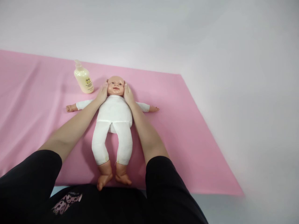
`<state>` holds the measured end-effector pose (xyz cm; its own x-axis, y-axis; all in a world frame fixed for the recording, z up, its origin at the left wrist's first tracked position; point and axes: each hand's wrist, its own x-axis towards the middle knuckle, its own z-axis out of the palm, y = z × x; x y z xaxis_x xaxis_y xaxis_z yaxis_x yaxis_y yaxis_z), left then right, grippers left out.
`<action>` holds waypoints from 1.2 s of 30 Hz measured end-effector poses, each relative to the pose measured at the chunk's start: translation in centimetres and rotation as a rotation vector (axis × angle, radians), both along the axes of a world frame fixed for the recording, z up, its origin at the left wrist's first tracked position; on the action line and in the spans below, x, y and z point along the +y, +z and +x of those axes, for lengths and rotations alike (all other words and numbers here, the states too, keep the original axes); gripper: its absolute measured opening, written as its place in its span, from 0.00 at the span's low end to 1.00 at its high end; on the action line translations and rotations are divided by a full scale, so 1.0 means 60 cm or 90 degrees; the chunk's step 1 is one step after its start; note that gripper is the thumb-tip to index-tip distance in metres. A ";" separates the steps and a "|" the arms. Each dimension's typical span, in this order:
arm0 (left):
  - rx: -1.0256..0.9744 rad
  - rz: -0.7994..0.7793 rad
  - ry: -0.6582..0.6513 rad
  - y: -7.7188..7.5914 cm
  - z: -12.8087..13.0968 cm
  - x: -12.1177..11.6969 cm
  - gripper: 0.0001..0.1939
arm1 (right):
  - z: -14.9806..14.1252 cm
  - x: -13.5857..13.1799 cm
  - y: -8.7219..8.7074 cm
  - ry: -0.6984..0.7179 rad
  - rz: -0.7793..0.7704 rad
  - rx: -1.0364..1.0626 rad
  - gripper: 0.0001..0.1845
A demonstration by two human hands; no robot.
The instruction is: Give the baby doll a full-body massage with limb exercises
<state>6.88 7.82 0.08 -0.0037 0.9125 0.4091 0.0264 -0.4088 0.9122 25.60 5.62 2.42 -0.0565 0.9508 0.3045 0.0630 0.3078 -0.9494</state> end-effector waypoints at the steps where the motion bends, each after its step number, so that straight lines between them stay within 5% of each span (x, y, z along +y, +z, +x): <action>1: 0.001 -0.006 0.003 0.000 0.000 0.000 0.40 | 0.001 0.001 0.001 0.001 -0.002 -0.006 0.54; 14: -0.042 -0.007 0.035 -0.014 0.002 0.025 0.35 | 0.011 0.020 -0.012 -0.005 -0.026 0.000 0.43; 25: -0.035 -0.044 0.022 0.025 -0.001 -0.021 0.25 | 0.012 0.044 -0.033 0.018 -0.030 0.099 0.40; 36: 0.004 -0.069 -0.019 0.037 0.008 -0.029 0.53 | 0.001 0.019 -0.017 0.005 -0.016 0.025 0.53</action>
<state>7.36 6.08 2.29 0.0256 0.9512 0.3076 0.0210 -0.3082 0.9511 25.67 6.77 1.40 -0.0523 0.9580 0.2819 0.0240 0.2834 -0.9587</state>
